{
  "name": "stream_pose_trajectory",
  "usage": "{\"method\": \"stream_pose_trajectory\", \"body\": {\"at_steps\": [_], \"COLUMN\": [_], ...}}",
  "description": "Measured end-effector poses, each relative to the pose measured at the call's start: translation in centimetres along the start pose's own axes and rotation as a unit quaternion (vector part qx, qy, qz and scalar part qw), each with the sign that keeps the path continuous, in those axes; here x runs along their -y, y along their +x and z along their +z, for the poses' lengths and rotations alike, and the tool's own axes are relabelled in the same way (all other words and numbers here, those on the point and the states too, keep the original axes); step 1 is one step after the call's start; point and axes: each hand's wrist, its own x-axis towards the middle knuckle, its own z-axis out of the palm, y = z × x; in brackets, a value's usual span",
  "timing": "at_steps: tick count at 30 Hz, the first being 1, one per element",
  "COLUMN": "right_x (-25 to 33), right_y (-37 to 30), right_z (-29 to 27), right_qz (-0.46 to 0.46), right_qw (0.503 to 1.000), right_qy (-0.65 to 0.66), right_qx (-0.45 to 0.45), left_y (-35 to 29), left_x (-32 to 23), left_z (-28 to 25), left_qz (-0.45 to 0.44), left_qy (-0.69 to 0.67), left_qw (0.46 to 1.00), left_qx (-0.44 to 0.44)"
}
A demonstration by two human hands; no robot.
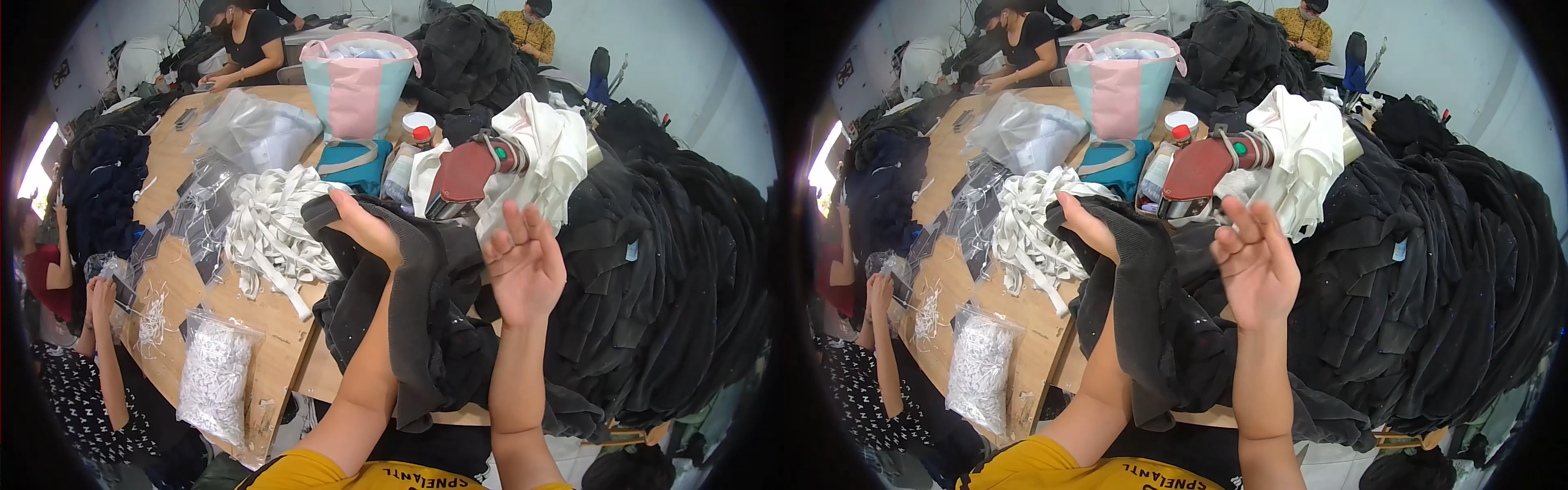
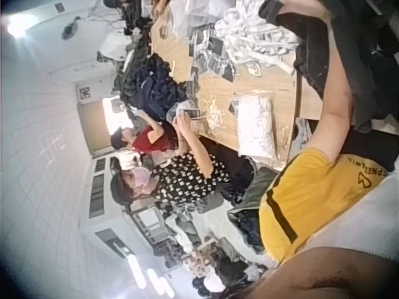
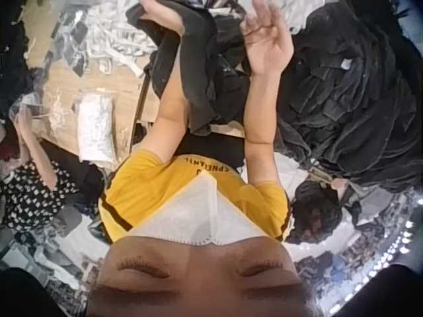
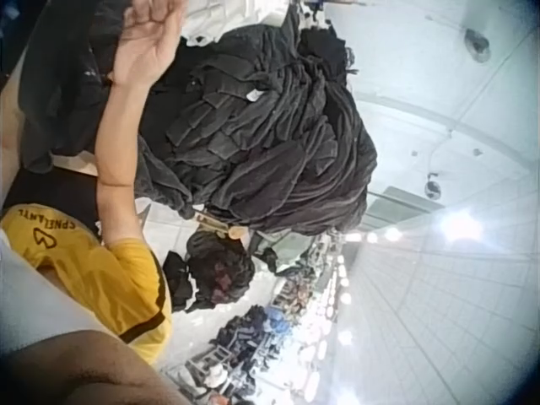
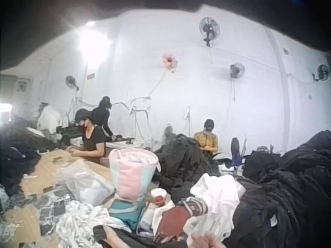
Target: Inspecting and sorting black hoodies for quality or preparation in a textile manufacturing setting.
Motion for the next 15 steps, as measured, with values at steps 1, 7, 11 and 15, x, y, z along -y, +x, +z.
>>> {"method": "stream_pose_trajectory", "body": {"at_steps": [1,7,11,15], "right_x": [0.0,-2.3,-4.4,-4.0], "right_y": [-0.3,-2.1,-2.6,-1.6], "right_z": [-0.3,-1.1,-1.2,-1.5], "right_qz": [-0.074,-0.041,-0.006,-0.067], "right_qw": [0.995,0.907,0.902,0.896], "right_qy": [-0.070,-0.419,-0.431,-0.436], "right_qx": [-0.006,0.026,-0.001,-0.046], "left_y": [-0.2,-1.0,-1.9,-2.3], "left_x": [-0.4,-1.4,-1.4,-1.4], "left_z": [0.4,2.2,2.2,1.7], "left_qz": [-0.024,-0.010,0.000,0.000], "left_qy": [0.002,0.020,0.016,0.057], "left_qw": [0.999,0.999,1.000,0.998], "left_qx": [-0.025,-0.050,-0.019,0.029]}}
